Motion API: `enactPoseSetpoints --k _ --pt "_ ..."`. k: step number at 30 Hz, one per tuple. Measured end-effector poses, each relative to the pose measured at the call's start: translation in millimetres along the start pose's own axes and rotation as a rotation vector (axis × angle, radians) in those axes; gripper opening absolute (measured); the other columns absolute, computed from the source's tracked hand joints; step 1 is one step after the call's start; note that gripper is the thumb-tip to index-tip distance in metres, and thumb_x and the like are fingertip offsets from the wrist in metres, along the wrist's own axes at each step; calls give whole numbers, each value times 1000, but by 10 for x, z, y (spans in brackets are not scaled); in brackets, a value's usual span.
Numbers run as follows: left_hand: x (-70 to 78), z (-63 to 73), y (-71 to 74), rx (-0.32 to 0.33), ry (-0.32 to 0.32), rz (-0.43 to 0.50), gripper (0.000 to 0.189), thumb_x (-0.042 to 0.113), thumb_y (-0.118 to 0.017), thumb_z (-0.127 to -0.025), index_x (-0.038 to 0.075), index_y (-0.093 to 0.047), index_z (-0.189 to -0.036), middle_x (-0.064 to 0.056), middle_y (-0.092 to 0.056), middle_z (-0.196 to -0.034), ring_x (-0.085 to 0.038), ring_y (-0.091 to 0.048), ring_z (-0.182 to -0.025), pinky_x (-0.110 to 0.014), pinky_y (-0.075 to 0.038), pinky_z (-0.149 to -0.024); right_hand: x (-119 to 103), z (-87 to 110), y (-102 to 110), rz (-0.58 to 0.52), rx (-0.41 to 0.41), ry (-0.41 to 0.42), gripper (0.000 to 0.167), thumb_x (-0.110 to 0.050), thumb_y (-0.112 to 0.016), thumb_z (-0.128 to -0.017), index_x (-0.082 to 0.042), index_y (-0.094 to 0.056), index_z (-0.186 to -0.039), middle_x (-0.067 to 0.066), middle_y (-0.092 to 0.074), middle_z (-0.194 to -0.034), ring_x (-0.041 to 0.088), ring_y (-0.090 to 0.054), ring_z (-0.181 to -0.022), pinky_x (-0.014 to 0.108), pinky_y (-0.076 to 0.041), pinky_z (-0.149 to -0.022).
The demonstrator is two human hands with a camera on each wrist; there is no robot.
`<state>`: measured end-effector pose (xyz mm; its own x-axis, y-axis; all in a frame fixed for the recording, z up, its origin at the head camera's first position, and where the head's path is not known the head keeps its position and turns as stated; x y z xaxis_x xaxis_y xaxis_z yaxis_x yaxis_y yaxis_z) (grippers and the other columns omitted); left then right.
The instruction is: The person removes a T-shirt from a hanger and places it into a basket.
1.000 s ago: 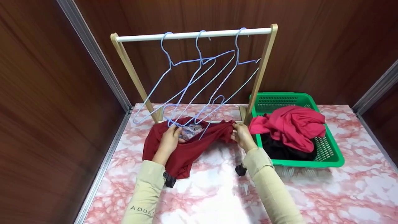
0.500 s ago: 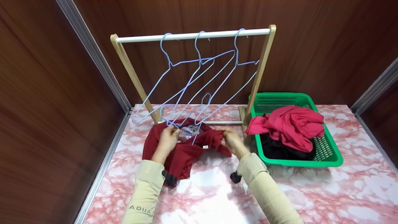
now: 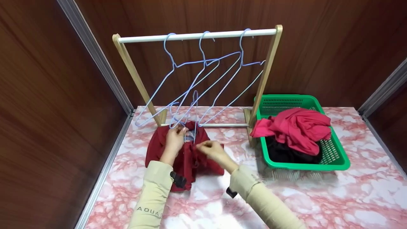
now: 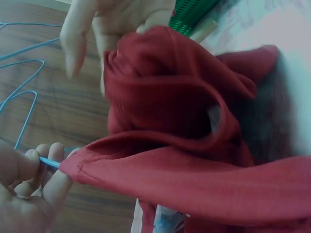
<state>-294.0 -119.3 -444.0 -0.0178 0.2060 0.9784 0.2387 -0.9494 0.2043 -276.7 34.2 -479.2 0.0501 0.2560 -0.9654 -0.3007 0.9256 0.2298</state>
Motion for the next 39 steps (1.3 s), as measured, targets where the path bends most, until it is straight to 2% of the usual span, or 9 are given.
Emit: enactPoseSetpoints --k 5,9,10,16,21,28,32,36,39 --pt "-3 4 -60 12 41 63 22 1 -48 -97 -9 -53 -115 -28 -63 -108 -16 -67 -75 -25 -56 -57 -103 79 -206 303 46 189 29 -29 -74 -81 -2 -69 -87 10 -70 -83 6 -53 -68 21 -46 -65" --pt "-102 -52 -95 38 12 88 30 4 -53 -95 -2 -52 -124 -22 -66 -101 -25 -70 -81 -31 -57 -60 -124 119 -290 452 109 260 25 -27 -76 -78 -4 -68 -79 7 -70 -76 12 -57 -66 24 -46 -63" --pt "-221 -126 -110 29 -40 128 34 9 -57 -94 3 -53 -127 -17 -69 -97 -21 -70 -77 -28 -56 -58 -126 125 -297 470 122 267 23 -26 -76 -78 -4 -68 -77 7 -70 -75 14 -58 -68 25 -47 -64" --pt "-248 -109 -156 4 -30 201 45 8 -57 -94 3 -45 -137 -17 -68 -96 -15 -67 -70 -25 -54 -54 -113 127 -307 521 128 281 13 -17 -71 -78 -5 -67 -74 6 -66 -70 15 -56 -66 26 -44 -61" --pt "-44 55 -165 -36 68 193 48 2 -51 -96 2 -40 -143 -14 -64 -90 -7 -59 -60 -16 -42 -43 -114 116 -281 557 114 267 11 -17 -68 -75 -7 -65 -73 1 -60 -67 12 -49 -63 24 -38 -57" --pt "-36 92 -166 -134 123 147 17 12 -57 -94 -5 -58 -97 -3 -61 -67 -4 -55 -53 -15 -40 -46 -111 100 -233 566 118 238 11 -18 -66 -72 -9 -61 -69 -3 -54 -66 12 -46 -62 24 -36 -57" --pt "-84 114 -141 -269 164 52 17 9 -58 -91 -6 -63 -95 5 -53 -64 -5 -44 -53 -18 -36 -51 -84 80 -211 559 127 221 9 -17 -65 -72 -9 -62 -71 -4 -54 -66 13 -46 -63 25 -36 -58" --pt "-96 168 -93 -406 188 -78 27 9 -57 -91 -10 -60 -109 -11 -67 -81 -6 -52 -64 -23 -46 -59 -52 72 -204 568 123 207 9 -17 -66 -73 -10 -62 -72 -3 -55 -67 14 -48 -64 26 -37 -58" --pt "-131 172 -77 -399 208 -92 26 7 -54 -94 -12 -55 -112 -21 -69 -105 -6 -59 -73 -26 -50 -64 -49 90 -233 589 110 214 10 -18 -66 -74 -10 -61 -71 -1 -56 -69 15 -49 -66 27 -38 -59"
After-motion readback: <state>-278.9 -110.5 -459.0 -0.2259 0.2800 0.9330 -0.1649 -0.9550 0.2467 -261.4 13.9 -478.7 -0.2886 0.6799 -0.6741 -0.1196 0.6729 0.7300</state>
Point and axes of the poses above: each hand's wrist, its own z-axis away from the middle knuckle, its own y-axis out of the back of the hand, x = y × z, the point moved 4 cm from there along -z, towards the middle knuckle
